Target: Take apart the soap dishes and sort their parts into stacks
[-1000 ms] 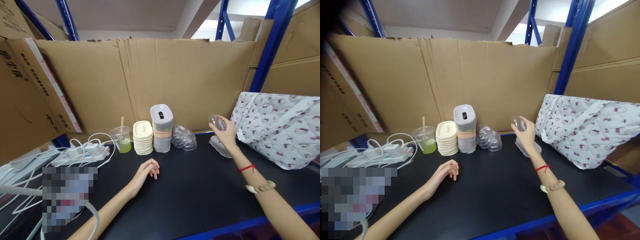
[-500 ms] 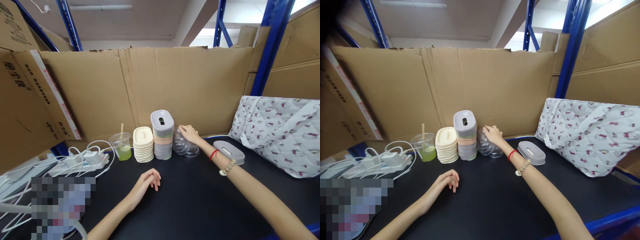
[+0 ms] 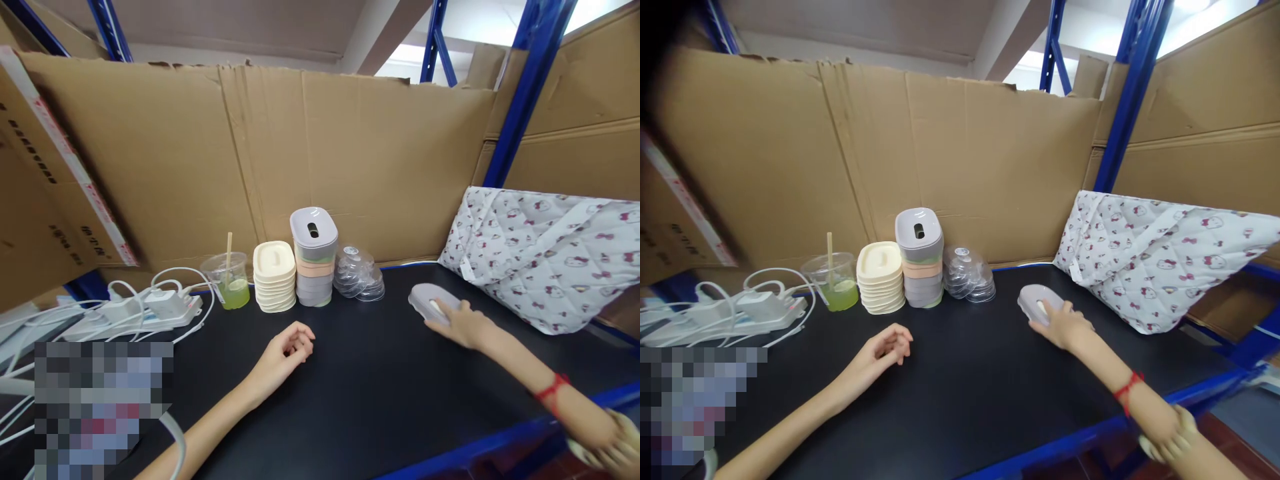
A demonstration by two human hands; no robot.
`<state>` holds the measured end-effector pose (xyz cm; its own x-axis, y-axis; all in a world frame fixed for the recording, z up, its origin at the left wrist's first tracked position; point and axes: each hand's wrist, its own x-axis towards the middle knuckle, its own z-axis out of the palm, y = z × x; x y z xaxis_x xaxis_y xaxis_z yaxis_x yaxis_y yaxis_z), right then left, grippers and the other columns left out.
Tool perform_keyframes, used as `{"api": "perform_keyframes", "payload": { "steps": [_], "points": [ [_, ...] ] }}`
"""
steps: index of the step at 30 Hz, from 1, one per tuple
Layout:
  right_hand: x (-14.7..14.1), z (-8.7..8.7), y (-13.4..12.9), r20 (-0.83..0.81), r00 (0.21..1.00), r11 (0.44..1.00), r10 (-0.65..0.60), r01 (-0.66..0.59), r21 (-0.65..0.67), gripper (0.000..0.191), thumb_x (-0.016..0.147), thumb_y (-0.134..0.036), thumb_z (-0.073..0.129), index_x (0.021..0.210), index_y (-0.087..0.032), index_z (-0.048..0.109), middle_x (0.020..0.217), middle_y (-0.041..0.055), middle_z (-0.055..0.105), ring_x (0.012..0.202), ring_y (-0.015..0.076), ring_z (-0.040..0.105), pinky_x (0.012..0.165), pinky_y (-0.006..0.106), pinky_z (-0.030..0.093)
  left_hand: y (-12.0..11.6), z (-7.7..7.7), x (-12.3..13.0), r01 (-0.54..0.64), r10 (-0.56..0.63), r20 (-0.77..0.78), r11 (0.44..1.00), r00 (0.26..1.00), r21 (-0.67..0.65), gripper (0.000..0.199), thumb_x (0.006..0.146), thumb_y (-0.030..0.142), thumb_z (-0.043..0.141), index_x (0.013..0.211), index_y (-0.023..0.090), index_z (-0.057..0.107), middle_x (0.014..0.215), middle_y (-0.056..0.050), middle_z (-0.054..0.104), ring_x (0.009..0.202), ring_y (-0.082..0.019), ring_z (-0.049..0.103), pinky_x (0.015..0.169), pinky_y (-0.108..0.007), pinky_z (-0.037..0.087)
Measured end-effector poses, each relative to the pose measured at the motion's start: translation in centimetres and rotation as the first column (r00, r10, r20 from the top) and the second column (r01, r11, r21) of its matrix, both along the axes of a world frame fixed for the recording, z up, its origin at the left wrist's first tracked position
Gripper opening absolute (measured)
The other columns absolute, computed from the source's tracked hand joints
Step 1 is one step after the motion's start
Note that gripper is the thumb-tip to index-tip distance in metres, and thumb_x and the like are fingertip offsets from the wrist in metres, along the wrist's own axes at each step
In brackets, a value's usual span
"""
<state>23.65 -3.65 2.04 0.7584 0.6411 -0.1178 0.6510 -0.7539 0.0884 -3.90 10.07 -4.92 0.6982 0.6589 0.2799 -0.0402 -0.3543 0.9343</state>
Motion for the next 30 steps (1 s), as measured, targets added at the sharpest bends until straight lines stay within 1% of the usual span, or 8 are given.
{"api": "perform_keyframes", "payload": {
  "steps": [2,4,8,10,19,22,26,30],
  "points": [
    [-2.7,-0.2,-1.5,-0.035,0.981,0.973,0.192,-0.195,-0.121,0.063,0.091,-0.041,0.046,0.146,-0.020,0.025,0.135,0.0238,0.037,0.113,0.0378,0.049,0.093,0.046,0.040,-0.2,-0.1,-0.1,0.004,-0.001,-0.035,0.994,0.999,0.110,0.033,0.072,0.039,0.063,0.097,0.017,0.057,0.080,-0.006,0.058,0.070,-0.022,0.052,0.063,-0.029,0.037],
    [-5.4,-0.6,-2.2,-0.104,0.903,0.895,0.418,-0.428,-0.127,0.067,0.089,-0.041,0.053,0.146,-0.022,0.024,0.142,0.0231,0.027,0.119,0.0370,0.044,0.096,0.045,0.037,-0.3,-0.1,-0.4,0.058,-0.035,-0.116,0.979,0.993,0.195,0.056,0.068,0.039,0.074,0.116,0.020,0.054,0.102,-0.009,0.058,0.091,-0.027,0.051,0.082,-0.035,0.037],
    [-8.9,-1.6,-0.9,-0.221,0.541,0.566,0.812,-0.821,0.073,0.073,0.085,-0.044,0.061,0.146,-0.027,0.025,0.149,0.0188,0.013,0.132,0.0367,0.023,0.104,0.050,0.026,0.1,0.0,-1.2,0.207,-0.144,-0.245,0.944,0.959,0.256,0.090,0.057,0.045,0.086,0.134,0.024,0.044,0.130,-0.009,0.045,0.117,-0.033,0.035,0.104,-0.045,0.016],
    [-9.6,-1.7,0.6,-0.219,0.462,0.494,0.860,-0.860,0.127,0.072,0.084,-0.043,0.063,0.145,-0.026,0.028,0.148,0.0193,0.015,0.131,0.0365,0.024,0.105,0.051,0.024,0.5,0.1,-1.4,0.226,-0.160,-0.259,0.941,0.952,0.252,0.088,0.059,0.045,0.084,0.134,0.022,0.044,0.132,-0.009,0.043,0.117,-0.033,0.035,0.104,-0.045,0.018],
    [-10.6,1.7,2.3,-0.067,0.417,0.422,0.906,-0.888,0.181,0.056,0.079,-0.047,0.066,0.127,-0.020,0.055,0.120,0.0127,0.051,0.100,0.0299,0.051,0.093,0.045,0.037,2.2,0.6,-2.2,0.395,-0.398,-0.057,0.917,0.915,-0.059,0.102,0.049,0.037,0.091,0.133,0.016,0.037,0.121,-0.012,0.048,0.113,-0.029,0.041,0.101,-0.038,0.027],
    [-10.7,0.4,2.4,-0.144,0.415,0.439,0.898,-0.847,0.299,0.051,0.084,-0.047,0.055,0.127,-0.020,0.054,0.121,0.0104,0.052,0.099,0.0285,0.052,0.091,0.045,0.037,2.1,0.9,-2.4,0.414,-0.418,-0.023,0.903,0.908,-0.113,0.103,0.050,0.029,0.089,0.135,0.019,0.032,0.120,-0.011,0.048,0.113,-0.028,0.042,0.100,-0.037,0.029],
    [-10.7,-2.1,2.5,-0.292,0.402,0.495,0.868,-0.655,0.571,0.054,0.086,-0.051,0.036,0.126,-0.017,0.052,0.115,0.0091,0.055,0.098,0.0268,0.053,0.090,0.044,0.038,2.0,1.2,-2.6,0.327,-0.325,0.033,0.939,0.945,-0.108,0.081,0.055,0.025,0.084,0.124,0.017,0.041,0.109,-0.009,0.054,0.104,-0.026,0.046,0.094,-0.035,0.034],
    [-11.5,-3.1,2.6,-0.351,0.400,0.528,0.846,-0.548,0.649,0.058,0.083,-0.055,0.040,0.128,-0.018,0.049,0.123,0.0094,0.049,0.109,0.0267,0.047,0.094,0.042,0.035,2.1,0.8,-2.4,0.294,-0.281,0.100,0.942,0.954,-0.160,0.084,0.050,0.023,0.087,0.123,0.019,0.043,0.105,-0.007,0.055,0.100,-0.027,0.049,0.088,-0.034,0.038]
  ]
}}
